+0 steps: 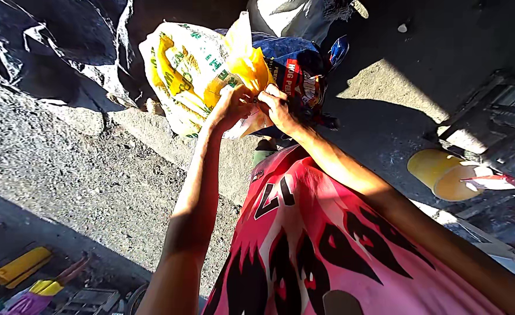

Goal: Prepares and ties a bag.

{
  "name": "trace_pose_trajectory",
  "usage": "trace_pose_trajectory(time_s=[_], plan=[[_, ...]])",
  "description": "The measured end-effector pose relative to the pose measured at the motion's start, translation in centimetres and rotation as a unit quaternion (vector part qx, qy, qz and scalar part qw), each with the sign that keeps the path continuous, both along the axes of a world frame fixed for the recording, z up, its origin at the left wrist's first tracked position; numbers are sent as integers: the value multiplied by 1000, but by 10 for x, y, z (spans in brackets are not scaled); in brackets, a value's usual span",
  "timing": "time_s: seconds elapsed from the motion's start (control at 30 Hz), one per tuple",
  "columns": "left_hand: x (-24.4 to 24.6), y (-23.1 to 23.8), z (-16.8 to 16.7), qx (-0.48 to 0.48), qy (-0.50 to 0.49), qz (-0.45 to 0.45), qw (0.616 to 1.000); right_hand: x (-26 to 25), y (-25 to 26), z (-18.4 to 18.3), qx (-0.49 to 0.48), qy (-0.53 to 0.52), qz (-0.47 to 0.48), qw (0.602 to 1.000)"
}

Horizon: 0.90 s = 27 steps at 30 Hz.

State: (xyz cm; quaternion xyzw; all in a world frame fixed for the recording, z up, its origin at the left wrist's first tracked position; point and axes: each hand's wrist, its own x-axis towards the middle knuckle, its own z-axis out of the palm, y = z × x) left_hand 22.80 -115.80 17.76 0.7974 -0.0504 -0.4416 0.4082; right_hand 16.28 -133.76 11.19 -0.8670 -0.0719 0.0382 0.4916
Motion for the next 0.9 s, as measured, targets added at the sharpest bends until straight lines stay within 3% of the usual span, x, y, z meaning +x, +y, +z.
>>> trace_pose_trajectory(time_s=[0.3, 0.43, 0.67, 0.9], plan=[[-6, -4, -8, 53, -44, 51, 996, -2, 13, -1, -71, -1, -25, 997], [-7, -11, -7, 100, -69, 20, 992, -3, 6, -1, -23, 8, -22, 999], [-8, -13, -3, 92, 11, 132, 987, -7, 7, -2, -13, 1, -30, 999], [-11, -10, -1, 110, 22, 99, 989, -15, 12, -15, -34, -16, -31, 999]])
